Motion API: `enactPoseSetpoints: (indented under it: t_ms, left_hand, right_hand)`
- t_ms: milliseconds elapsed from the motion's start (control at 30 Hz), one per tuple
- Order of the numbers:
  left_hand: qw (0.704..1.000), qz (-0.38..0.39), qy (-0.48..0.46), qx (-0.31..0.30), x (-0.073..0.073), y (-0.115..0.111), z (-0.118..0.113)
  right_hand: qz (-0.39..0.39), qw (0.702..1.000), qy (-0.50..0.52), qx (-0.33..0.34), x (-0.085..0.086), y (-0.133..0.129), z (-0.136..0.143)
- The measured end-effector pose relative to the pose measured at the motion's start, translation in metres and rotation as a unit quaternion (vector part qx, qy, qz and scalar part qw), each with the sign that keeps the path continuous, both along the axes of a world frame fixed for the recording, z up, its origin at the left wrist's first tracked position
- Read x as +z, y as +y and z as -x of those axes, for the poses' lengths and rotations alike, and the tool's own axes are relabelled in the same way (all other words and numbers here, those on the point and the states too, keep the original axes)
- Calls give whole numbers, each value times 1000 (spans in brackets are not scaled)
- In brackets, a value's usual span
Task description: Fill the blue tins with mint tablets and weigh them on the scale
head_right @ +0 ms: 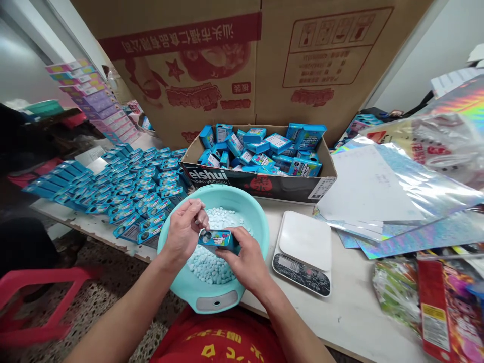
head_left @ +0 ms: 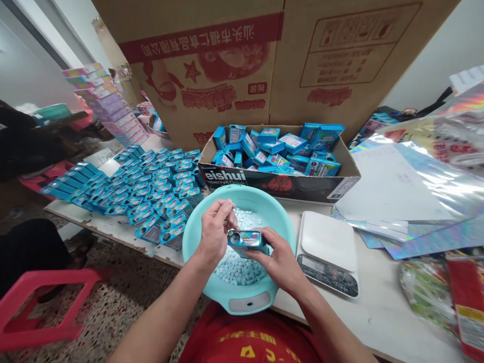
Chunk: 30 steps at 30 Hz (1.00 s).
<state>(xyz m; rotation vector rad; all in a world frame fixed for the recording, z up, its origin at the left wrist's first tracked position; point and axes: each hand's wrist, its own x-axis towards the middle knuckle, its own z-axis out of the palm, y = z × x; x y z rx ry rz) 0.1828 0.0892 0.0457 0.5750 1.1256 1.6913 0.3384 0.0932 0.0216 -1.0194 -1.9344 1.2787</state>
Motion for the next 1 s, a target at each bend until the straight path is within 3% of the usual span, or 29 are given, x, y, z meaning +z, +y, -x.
enactPoseSetpoints:
  t_ms: [200,467,533,633,700,767,833,933,1000]
  left_hand:
    - [999,9,18,43,4,-2,11]
    - [984,39,142,-98,-4,-8,-11]
    - [987,28,125,-101,-1,-8,-11]
    - [992,28,113,-54,-1,-3,1]
    - [976,50,202,-62,-8,-1,12]
    - [916,74,367,-142,-22,-3,20]
    - [813,82,511,-267,-39,-9,19]
    - [671,43,593,-442,-57,-19,6]
    - [608,15,614,-503,-61,-24,-4]
  right_hand:
    - [49,997,52,-30,3,4,-9]
    - [-23,999,12,-27,-4,4,0]
    - [-21,999,14,-26,-6,4,0]
    - [6,998,38,-47,-5,5,-3]
    - [34,993,76,-78,-1,7,-10]
    - [44,985,122,-115,3,9,-22]
    - [32,973,155,-167,7,12,-38]
    - [-5,946,163,-282,7,18,-70]
    - [-31,925,141,-351,2,23,-93]
